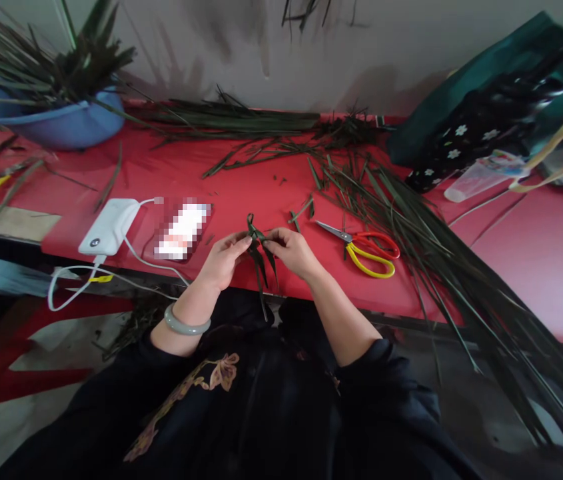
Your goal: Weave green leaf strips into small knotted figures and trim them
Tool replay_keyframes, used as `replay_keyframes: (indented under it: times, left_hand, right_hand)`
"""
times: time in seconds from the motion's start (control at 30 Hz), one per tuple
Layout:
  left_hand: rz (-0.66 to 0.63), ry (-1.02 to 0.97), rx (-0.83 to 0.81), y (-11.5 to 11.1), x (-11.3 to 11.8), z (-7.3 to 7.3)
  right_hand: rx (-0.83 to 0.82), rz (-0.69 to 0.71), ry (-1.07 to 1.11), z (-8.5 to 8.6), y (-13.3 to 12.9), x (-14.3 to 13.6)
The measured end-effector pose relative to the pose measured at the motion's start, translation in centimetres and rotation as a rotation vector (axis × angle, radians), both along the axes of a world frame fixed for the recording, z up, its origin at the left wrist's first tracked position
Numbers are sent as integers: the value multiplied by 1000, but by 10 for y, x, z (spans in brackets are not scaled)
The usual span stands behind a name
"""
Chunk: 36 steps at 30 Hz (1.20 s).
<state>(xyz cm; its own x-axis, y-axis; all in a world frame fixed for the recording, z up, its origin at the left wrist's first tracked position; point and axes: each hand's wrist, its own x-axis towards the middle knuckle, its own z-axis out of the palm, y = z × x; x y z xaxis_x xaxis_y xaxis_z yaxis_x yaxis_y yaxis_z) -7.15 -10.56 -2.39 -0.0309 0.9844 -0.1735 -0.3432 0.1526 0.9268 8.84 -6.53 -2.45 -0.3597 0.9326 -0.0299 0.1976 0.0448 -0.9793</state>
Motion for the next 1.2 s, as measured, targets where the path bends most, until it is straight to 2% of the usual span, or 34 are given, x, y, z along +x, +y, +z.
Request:
replay_keyframes:
  times: [0.23,0.4,0.53,0.73,0.9,1.07,1.2]
  left_hand:
    - [-28,20,194,-14,17,14]
    - [-107,-71,182,-30,26,22]
    - [-200,-166,144,-41,32,25]
    - [-256,-318,48,-49,40,31]
    - [-314,-328,-108,-52,46,34]
    - [-387,-339,-158,-56,46,28]
    - [-450,-359,-209,-56,39,19]
  right_hand:
    - [-81,39,233,10,-23,13]
    - [-274,-94,514,13,-33,16]
    - [-357,-166,611,26,-42,14]
    - [-312,-188,580,39,-50,15]
    - [-171,-210,436,42,-45,18]
    - [-91,-164,252,45,-42,21]
    - [-136,-133,202,41,-39,17]
